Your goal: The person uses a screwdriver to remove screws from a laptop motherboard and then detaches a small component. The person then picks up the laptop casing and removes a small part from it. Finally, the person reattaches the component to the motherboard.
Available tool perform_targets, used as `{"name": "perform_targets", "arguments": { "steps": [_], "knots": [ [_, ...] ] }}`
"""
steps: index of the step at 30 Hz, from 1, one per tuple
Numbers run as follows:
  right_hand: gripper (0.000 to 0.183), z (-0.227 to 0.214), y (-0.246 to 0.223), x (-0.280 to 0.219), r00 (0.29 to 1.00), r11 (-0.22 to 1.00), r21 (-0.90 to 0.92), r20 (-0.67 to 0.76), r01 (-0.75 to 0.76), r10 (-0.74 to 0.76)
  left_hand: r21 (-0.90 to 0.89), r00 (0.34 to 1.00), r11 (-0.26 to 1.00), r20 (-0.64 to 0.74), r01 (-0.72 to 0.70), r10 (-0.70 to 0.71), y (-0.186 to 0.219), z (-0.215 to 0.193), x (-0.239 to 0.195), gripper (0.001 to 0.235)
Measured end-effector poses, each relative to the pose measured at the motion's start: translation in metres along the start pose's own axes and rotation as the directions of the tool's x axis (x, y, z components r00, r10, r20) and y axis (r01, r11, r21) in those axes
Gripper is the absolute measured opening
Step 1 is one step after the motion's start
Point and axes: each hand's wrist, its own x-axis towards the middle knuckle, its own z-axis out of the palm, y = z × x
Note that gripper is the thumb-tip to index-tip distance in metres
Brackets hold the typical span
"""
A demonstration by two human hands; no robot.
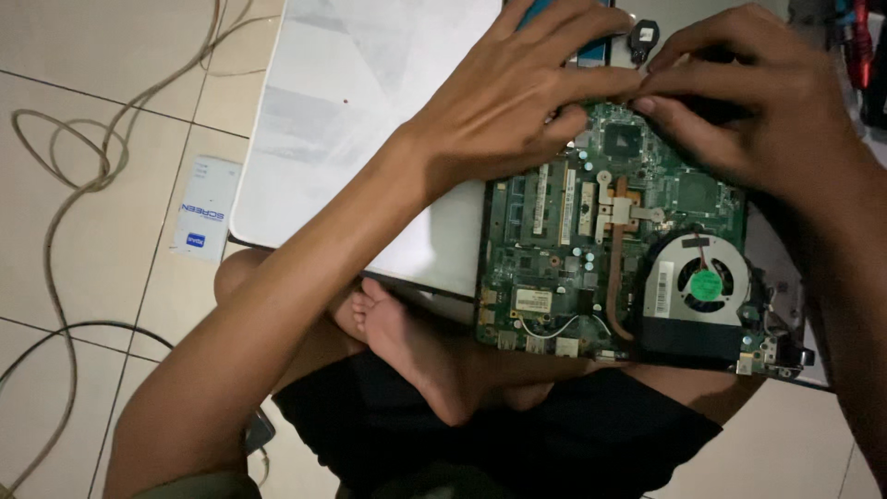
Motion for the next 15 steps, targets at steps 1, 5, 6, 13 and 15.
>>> {"name": "perform_targets", "arguments": {
  "steps": [1,5,6,13,15],
  "knots": [
    [0.024,-0.002,0.0,0.0,1.0,0.999,-0.03,0.025,-0.018,0.019,-0.016,1.0,1.0,0.003,0.0,0.0,0.0,-0.002,0.0,0.053],
    [0.03,0.0,0.007,0.0,0.999,0.999,-0.051,0.045,0.01,-0.008,0.097,0.998,0.994,-0.014,-0.054,0.055,-0.002,0.0,0.0,0.054],
    [0.031,0.001,0.009,-0.001,0.999,0.998,-0.05,0.046,0.029,-0.027,0.048,1.0,0.998,-0.003,-0.026,0.026,-0.002,0.001,0.0,0.052],
    [0.042,0.009,0.022,-0.012,0.996,0.991,-0.104,0.048,0.083,-0.079,0.025,0.996,0.998,-0.064,-0.062,0.063,-0.007,0.003,0.0,0.052],
    [0.039,0.004,0.015,-0.011,0.996,0.991,-0.117,0.07,0.064,-0.056,0.018,0.995,0.998,-0.068,-0.068,0.069,-0.007,0.006,-0.001,0.055]
  ]
}}
